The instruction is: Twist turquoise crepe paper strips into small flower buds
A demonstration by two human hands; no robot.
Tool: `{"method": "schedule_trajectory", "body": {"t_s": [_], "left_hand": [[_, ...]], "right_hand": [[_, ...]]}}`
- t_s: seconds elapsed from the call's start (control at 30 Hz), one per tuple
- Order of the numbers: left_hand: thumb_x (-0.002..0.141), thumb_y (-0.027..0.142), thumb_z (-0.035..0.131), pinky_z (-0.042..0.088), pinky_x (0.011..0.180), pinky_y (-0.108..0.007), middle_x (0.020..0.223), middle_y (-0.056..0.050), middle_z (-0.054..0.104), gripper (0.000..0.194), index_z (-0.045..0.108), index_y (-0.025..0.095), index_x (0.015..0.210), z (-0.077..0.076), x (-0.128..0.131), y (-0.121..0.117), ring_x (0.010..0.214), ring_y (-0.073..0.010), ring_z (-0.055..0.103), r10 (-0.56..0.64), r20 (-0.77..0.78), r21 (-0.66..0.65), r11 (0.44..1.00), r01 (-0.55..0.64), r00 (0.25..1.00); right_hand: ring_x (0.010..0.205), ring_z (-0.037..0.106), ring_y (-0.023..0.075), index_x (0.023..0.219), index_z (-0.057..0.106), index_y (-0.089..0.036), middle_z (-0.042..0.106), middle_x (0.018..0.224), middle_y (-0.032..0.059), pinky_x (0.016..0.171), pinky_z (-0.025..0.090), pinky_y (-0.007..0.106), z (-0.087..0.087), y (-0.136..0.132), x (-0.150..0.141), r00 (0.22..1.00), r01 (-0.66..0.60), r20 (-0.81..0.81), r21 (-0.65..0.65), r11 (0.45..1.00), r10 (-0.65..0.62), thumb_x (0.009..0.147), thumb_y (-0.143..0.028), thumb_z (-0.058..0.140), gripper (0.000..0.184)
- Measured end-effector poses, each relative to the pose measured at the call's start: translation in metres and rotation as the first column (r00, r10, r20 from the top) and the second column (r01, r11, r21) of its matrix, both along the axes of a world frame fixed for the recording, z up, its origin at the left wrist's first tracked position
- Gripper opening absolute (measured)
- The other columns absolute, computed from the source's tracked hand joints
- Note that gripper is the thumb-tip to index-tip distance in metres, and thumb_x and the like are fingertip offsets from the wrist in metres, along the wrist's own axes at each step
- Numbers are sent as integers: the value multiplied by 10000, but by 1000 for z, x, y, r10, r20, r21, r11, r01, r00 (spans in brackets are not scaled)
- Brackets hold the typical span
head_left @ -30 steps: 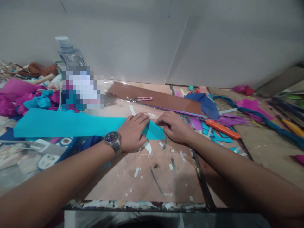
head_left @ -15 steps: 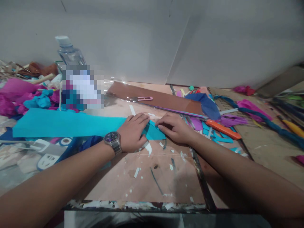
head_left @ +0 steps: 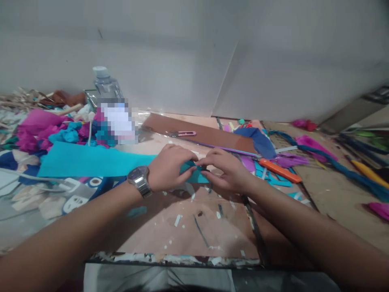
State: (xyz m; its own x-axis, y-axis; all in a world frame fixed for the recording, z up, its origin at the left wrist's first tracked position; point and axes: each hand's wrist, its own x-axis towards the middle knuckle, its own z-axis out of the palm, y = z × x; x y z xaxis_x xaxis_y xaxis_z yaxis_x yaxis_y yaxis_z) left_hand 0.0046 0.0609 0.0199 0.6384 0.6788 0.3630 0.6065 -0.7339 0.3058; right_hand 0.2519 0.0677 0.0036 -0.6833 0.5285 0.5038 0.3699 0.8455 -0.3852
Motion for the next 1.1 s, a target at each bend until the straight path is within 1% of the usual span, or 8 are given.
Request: {"method": "schedule_trajectory", "body": {"t_s": [0.13, 0.23, 0.3, 0.57, 0.77, 0.9, 0.97, 1.1], "left_hand": [[957, 236, 600, 484, 833, -383, 941, -40, 780, 122, 718, 206, 960, 23, -6, -5, 906, -242, 703, -27, 89, 93, 996, 19, 996], [980, 241, 592, 487, 850, -373, 982, -41, 780, 124, 710, 206, 1000, 36, -8, -13, 948, -235, 701, -29, 161, 143, 990, 6, 987], [990, 258, 588, 489, 844, -376, 973, -51, 769, 129, 701, 197, 1006, 41, -10, -21, 935, -235, 694, -19, 184, 155, 988, -10, 983], [987, 264, 583, 493, 814, -357, 896, -56, 731, 141, 695, 184, 954, 25, -17, -44, 874, -212, 658, -21, 254, 57, 998, 6, 967], [966, 260, 620, 485, 718, -266, 851, -8, 753, 137, 711, 186, 896, 4, -23, -43, 765, -147, 673, 97, 339, -239, 971, -14, 936], [966, 260, 630, 473, 702, -237, 834, 7, 755, 138, 718, 188, 888, -2, -27, -45, 739, -125, 672, 77, 334, -257, 966, 12, 939], [972, 262, 629, 477, 710, -229, 850, 7, 764, 137, 723, 191, 902, -4, -27, -48, 758, -123, 687, 53, 323, -255, 966, 33, 945], [982, 254, 620, 484, 709, -217, 886, 8, 784, 133, 735, 195, 948, -6, -27, -51, 779, -118, 714, 14, 301, -230, 971, 58, 953]], "right_hand": [[929, 662, 221, 1274, 635, -261, 742, 1050, 69, 828, 540, 368, 15, -11, -8, 992, 77, -98, 9, 997, -76, 947, -220, 661, 331], [910, 694, 221, 1303, 636, -250, 760, 1097, 73, 773, 549, 346, 19, -20, -15, 960, 209, -153, -169, 963, -235, 903, -282, 731, 412], [961, 725, 235, 1206, 705, -245, 782, 1132, 67, 796, 567, 350, 20, -25, -20, 956, 199, -150, -296, 934, -252, 912, -283, 713, 297], [953, 759, 215, 1047, 807, -244, 824, 1052, 36, 848, 580, 323, 19, -36, -29, 969, 71, -165, -522, 850, -182, 905, -205, 681, 193], [710, 631, 139, 869, 775, -174, 729, 780, 0, 665, 490, 239, 3, -47, -34, 966, 48, -147, -708, 704, -213, 864, -312, 761, 138], [578, 568, 110, 849, 752, -185, 652, 650, -32, 541, 449, 213, -18, -53, -38, 913, 9, -184, -884, 467, -365, 834, -314, 777, 132], [651, 641, 126, 818, 758, -184, 715, 724, -8, 597, 511, 225, -26, -54, -40, 876, -92, -261, -916, 390, -406, 781, -302, 823, 140], [873, 726, 170, 785, 739, -183, 784, 920, 26, 809, 596, 299, -35, -52, -43, 794, -307, -434, -891, 336, -425, 679, -294, 926, 242]]}}
